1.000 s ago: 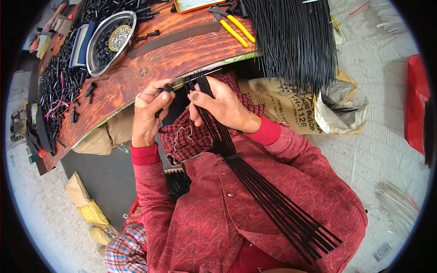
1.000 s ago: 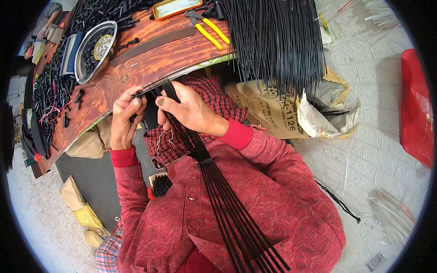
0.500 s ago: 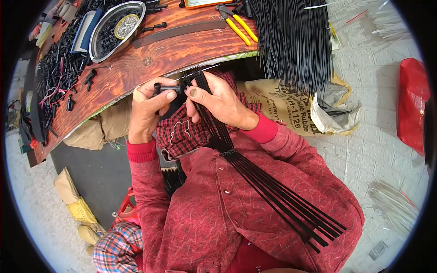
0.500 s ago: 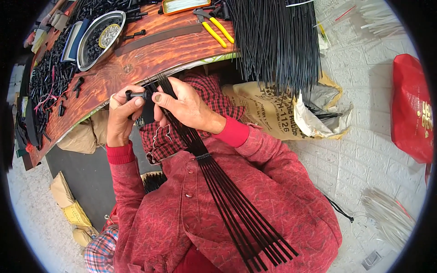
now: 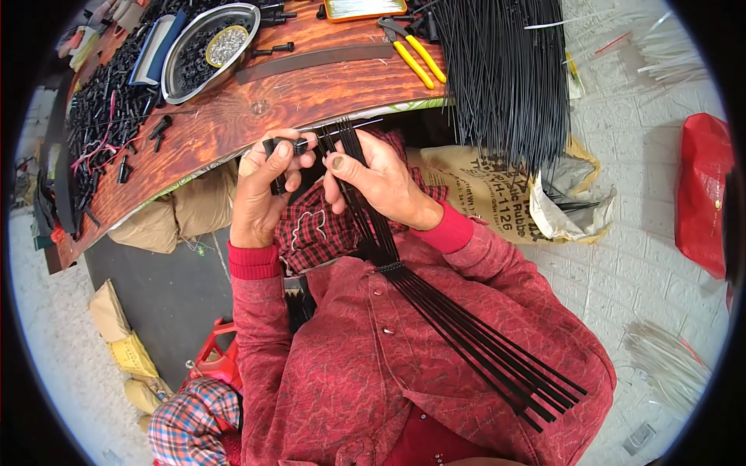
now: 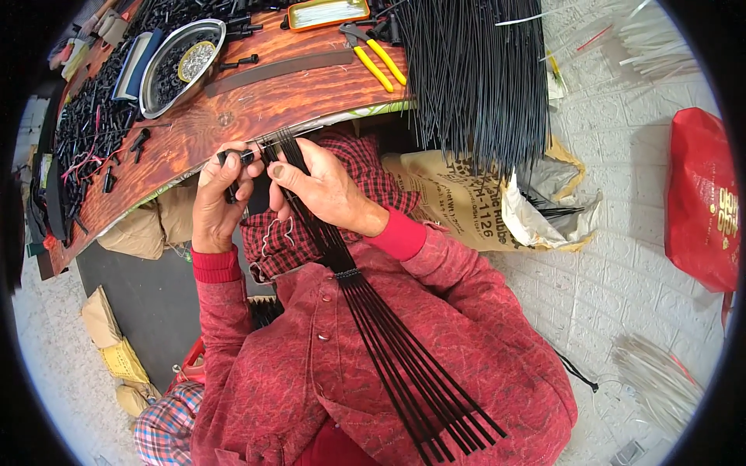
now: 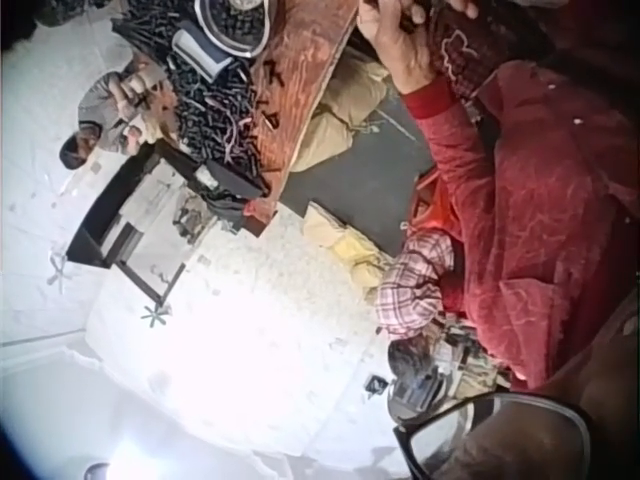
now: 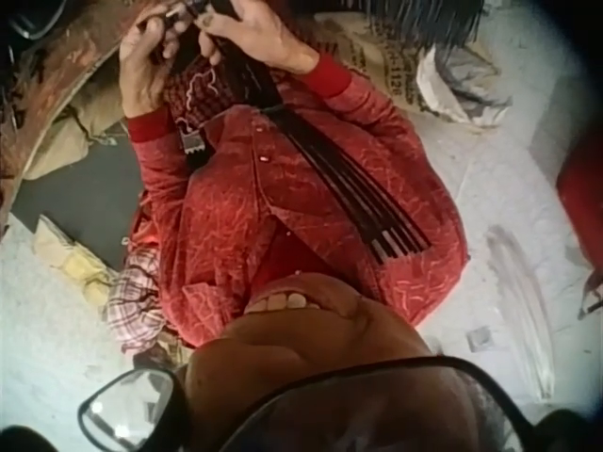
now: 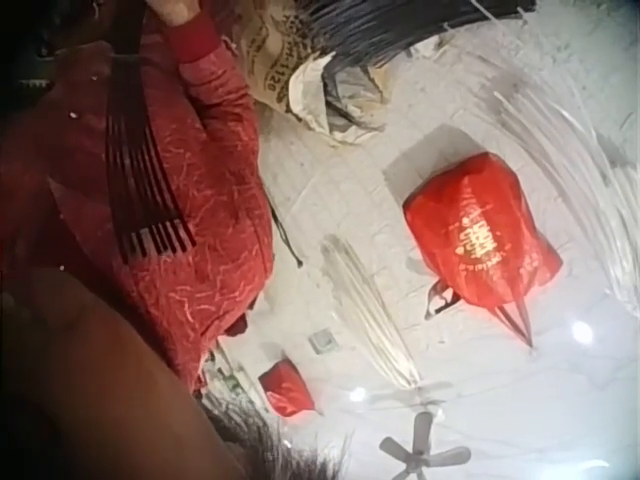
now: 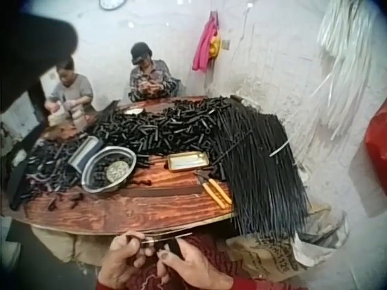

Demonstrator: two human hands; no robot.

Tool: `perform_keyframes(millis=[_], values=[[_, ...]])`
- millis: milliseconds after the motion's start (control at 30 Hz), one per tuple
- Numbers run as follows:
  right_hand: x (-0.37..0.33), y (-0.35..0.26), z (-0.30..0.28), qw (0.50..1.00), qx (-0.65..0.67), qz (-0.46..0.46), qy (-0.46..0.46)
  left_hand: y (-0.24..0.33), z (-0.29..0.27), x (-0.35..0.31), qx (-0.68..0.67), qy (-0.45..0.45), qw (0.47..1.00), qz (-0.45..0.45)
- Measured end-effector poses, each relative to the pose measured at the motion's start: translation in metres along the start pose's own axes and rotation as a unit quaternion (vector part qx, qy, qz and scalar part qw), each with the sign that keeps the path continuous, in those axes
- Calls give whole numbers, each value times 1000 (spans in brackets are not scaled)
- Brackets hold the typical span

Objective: Bundling long black wire bristles and attaching a plastic fitting component to the end of the bundle.

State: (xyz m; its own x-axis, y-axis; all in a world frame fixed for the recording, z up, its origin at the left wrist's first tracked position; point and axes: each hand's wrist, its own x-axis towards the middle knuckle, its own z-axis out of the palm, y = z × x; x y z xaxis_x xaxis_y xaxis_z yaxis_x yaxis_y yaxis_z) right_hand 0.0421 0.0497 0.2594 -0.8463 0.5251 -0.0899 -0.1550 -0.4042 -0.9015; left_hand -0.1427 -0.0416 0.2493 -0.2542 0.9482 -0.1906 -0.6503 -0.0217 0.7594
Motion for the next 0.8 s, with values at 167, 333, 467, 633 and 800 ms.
perform_keyframes(millis=[167,333,467,633,800], values=[[1,4,-1,1000,5,2,-5,-2,-13,2,-10,3,1000,-11],[1,6,-1,1000,1,-9,-16,-8,-16,5,-41,7,999,-25],[0,-1,3,1000,-1,-2,-21,-8,-8,6,-61,11,998,-27],[0,0,4,999,23,-1,-37,-5,-8,8,-37,-8,999,-17],[1,3,2,1000,13,2,-26,-5,-6,10,-70,-10,997,-30]])
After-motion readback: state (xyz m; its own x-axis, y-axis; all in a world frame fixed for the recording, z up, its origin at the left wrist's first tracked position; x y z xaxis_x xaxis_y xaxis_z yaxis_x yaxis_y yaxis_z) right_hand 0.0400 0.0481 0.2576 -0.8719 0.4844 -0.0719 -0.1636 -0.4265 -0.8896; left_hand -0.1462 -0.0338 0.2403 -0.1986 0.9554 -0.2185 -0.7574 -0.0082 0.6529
